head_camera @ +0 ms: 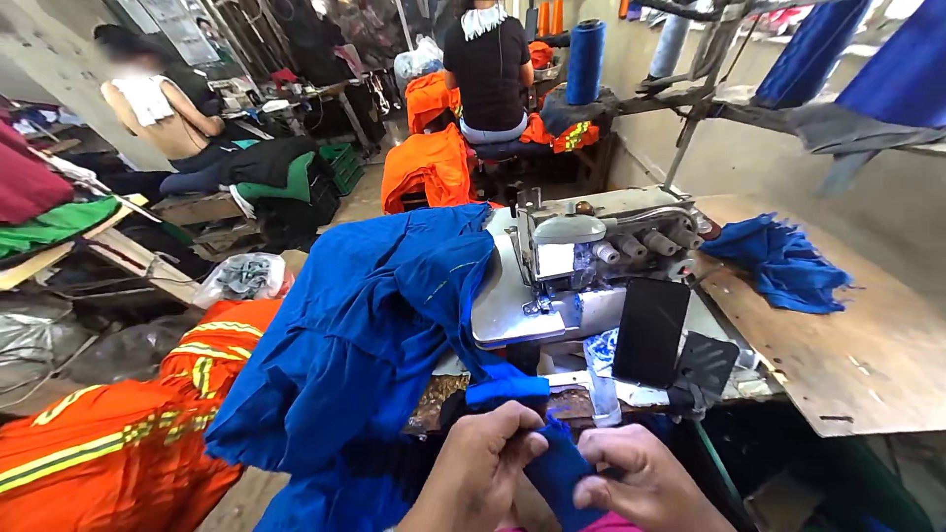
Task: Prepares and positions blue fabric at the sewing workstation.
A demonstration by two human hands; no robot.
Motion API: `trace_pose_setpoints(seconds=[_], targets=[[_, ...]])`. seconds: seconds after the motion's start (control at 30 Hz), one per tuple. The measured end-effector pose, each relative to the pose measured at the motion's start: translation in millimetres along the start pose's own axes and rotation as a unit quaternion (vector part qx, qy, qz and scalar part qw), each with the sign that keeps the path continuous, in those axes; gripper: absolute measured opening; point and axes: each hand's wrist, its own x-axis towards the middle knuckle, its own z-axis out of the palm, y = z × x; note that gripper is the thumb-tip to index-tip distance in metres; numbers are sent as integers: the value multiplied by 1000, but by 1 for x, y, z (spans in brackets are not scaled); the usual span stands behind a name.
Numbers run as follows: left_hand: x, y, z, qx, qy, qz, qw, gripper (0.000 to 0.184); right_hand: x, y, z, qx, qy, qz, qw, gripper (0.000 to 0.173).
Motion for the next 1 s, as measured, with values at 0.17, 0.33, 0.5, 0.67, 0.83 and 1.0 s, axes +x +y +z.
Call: trace_pose_setpoints(seconds=[0.17, 0.33, 0.5, 0.67, 0.83, 1.0], targets=[[-1, -9, 3, 1, 3, -23, 1000, 26, -9, 4, 13, 22, 31, 41, 998, 25], [-5, 3, 20, 181, 115, -2, 977, 34, -13, -6, 22, 23, 160, 147, 976, 16], [-19, 7, 49, 137, 49, -35, 989, 17, -19, -12, 28, 4, 186, 138, 973, 23], [-19, -9, 48, 55, 11, -17, 998, 17, -23, -17, 32, -7, 216, 165, 962, 20], [-15, -3, 35, 190, 113, -64, 973, 16, -23, -17, 30, -21, 244, 193, 950, 13], [-20, 17, 51, 164, 65, -43, 983, 27, -23, -14, 37, -96, 234, 145, 957, 6]])
